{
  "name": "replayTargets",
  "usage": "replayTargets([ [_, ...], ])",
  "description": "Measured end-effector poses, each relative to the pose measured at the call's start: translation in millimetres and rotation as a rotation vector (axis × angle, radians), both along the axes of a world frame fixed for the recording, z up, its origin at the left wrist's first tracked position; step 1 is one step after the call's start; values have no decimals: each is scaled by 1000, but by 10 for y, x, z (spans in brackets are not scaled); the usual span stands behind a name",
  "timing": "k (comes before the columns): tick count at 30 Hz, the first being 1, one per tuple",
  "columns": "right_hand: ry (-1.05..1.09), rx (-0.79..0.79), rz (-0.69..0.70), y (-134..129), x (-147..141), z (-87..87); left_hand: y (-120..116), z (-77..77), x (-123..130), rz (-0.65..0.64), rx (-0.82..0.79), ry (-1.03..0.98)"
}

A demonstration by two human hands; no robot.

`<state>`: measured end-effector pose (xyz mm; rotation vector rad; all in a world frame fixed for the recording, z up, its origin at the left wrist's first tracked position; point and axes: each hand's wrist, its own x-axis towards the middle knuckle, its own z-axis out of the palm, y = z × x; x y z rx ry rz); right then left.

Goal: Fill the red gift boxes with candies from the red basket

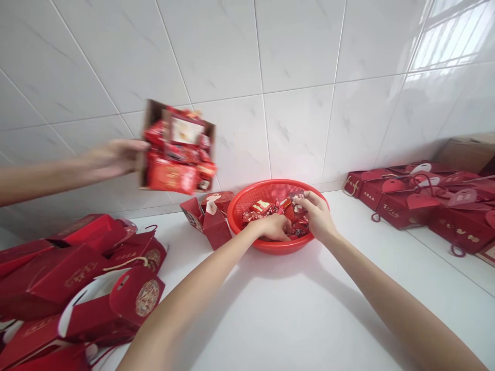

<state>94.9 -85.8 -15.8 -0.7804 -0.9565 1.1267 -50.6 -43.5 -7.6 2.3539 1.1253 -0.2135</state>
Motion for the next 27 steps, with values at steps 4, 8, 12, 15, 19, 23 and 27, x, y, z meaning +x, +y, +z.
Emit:
replayTargets([
  [4, 4, 2, -10, 6, -1, 6, -66, 39, -56, 16, 45, -74],
  [8, 11, 1, -3, 10, 2, 0, -119, 38, -199, 74, 101, -276],
  [12, 14, -44, 39, 9, 8, -3, -122, 13, -324, 222, -2, -615],
  [15, 26, -60, 46, -1, 12, 6, -124, 13, -352, 339, -24, -838],
  [19, 57, -64, 63, -16, 13, 24, -139, 28, -351, 412, -76, -1032],
  [23, 58, -66, 67, -21, 9, 40, -142, 16, -364, 440, -57, -1147],
  [27, 36, -79, 72, -20, 0, 37, -138, -15, -389, 442, 28, -1236],
])
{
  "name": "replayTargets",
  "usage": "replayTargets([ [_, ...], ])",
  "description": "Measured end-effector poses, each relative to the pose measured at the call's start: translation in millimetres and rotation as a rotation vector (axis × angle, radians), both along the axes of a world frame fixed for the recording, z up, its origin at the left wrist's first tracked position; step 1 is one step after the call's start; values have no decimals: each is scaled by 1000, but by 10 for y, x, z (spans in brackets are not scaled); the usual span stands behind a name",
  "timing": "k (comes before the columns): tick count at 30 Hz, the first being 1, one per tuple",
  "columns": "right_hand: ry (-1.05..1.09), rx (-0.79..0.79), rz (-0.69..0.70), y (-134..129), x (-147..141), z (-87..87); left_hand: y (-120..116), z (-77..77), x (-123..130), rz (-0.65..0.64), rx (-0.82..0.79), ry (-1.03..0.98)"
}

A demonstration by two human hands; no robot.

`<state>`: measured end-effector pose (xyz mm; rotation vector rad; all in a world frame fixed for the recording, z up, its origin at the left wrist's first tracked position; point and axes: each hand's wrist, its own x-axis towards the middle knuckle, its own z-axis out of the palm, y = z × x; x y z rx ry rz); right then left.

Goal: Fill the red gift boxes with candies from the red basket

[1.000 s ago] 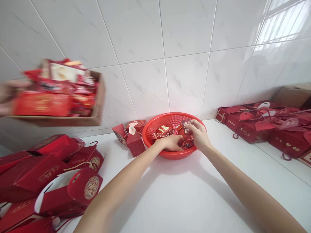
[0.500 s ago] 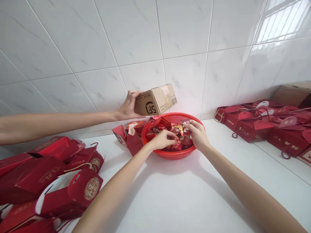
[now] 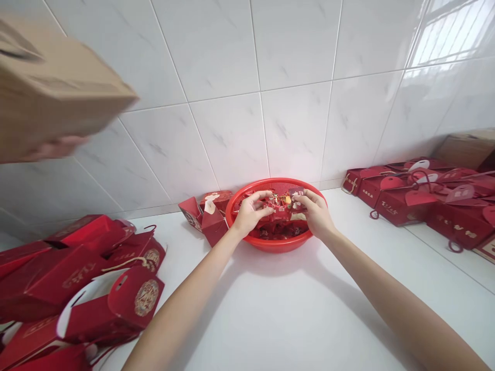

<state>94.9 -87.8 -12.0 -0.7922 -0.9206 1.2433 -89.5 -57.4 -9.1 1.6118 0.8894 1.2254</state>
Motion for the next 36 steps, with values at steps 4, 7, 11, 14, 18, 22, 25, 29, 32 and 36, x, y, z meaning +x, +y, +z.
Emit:
replayTargets([
  [4, 0, 8, -2, 0, -10, -13, -1, -8, -8, 7, -2, -46],
  [7, -10, 41, -23, 1, -13, -18, -3, 0, -5, 6, -23, -68],
  [11, -42, 40, -1, 4, -11, -31, -7, 5, -4, -2, -49, -64],
  [14, -70, 49, 4, 0, -13, -42, -3, 3, -6, 23, -63, -32],
  [18, -117, 58, 8, -12, -19, -46, 2, 0, -5, 57, -18, 33],
  [22, -94, 44, 8, -2, -24, -56, -40, 12, 20, 187, 143, 246],
  [25, -98, 62, -38, 16, -21, -70, -103, 43, 74, 110, 350, 478],
  [29, -117, 87, -79, 24, -15, -80, -124, 99, 216, -421, 211, 903],
  [32, -115, 90, -71, 21, -15, -78, -64, 115, 366, -460, 76, 1227],
  [36, -123, 88, -70, 20, -14, -75, 23, 81, 547, -375, 44, 1407],
])
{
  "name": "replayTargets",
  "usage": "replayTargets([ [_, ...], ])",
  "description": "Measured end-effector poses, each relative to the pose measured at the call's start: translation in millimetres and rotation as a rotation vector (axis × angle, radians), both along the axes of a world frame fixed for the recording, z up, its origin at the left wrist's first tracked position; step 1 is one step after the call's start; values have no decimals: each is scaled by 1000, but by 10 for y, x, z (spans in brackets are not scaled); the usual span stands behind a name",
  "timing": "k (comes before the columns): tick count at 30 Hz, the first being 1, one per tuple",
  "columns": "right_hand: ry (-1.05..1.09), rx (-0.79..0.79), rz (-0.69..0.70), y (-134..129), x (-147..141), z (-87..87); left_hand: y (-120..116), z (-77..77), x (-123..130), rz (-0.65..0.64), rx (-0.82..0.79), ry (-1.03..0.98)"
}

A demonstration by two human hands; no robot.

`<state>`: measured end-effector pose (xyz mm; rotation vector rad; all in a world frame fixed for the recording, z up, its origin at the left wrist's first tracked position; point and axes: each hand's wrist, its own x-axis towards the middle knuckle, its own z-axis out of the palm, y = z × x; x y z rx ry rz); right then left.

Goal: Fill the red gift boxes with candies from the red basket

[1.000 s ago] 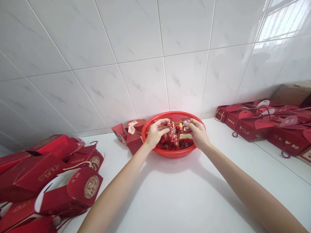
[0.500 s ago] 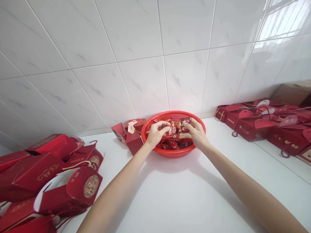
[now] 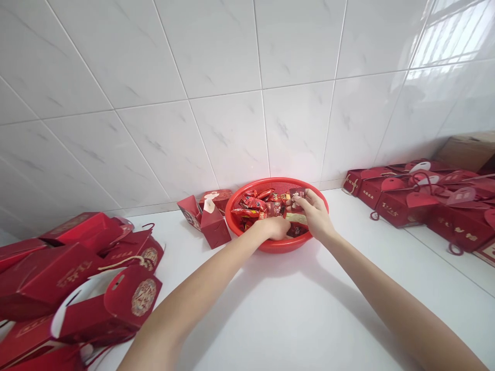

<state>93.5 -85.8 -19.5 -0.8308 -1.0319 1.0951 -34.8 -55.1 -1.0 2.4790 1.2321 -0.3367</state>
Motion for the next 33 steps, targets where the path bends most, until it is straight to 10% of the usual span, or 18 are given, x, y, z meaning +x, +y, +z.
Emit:
replayTargets([
  [24, 4, -23, 26, -12, 3, 3, -34, -4, -22, -147, 51, -26],
  [33, 85, 11, -52, 19, -7, -8, 86, -62, -513, 167, -204, -1045],
])
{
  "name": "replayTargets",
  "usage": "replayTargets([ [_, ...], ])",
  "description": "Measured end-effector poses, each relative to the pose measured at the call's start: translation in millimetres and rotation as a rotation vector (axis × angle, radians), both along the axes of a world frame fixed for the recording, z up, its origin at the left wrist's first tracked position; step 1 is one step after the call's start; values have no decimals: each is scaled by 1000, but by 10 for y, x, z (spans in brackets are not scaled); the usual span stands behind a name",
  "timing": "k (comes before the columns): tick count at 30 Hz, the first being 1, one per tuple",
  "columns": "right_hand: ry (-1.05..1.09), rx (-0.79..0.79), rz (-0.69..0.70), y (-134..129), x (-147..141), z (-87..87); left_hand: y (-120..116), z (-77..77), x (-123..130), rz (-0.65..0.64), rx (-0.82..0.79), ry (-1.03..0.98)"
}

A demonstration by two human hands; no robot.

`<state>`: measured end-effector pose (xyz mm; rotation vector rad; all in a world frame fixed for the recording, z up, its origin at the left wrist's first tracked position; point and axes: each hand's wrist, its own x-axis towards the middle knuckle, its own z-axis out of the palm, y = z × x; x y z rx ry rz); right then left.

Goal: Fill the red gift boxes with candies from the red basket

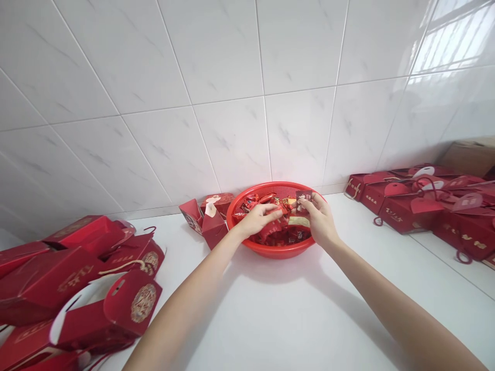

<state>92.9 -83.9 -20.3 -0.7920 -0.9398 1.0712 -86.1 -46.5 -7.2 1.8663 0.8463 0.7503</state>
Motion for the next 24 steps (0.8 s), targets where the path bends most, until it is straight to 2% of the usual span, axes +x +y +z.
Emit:
replayTargets([
  [3, -33, -24, 34, -12, -2, 10, -20, -21, -37, 65, -156, -196],
  [11, -65, -26, 96, -38, 8, 24, -9, -34, -43, 155, -391, -393],
  [24, -141, -52, 136, -42, 18, 29, -7, -32, -65, 26, -401, -455],
])
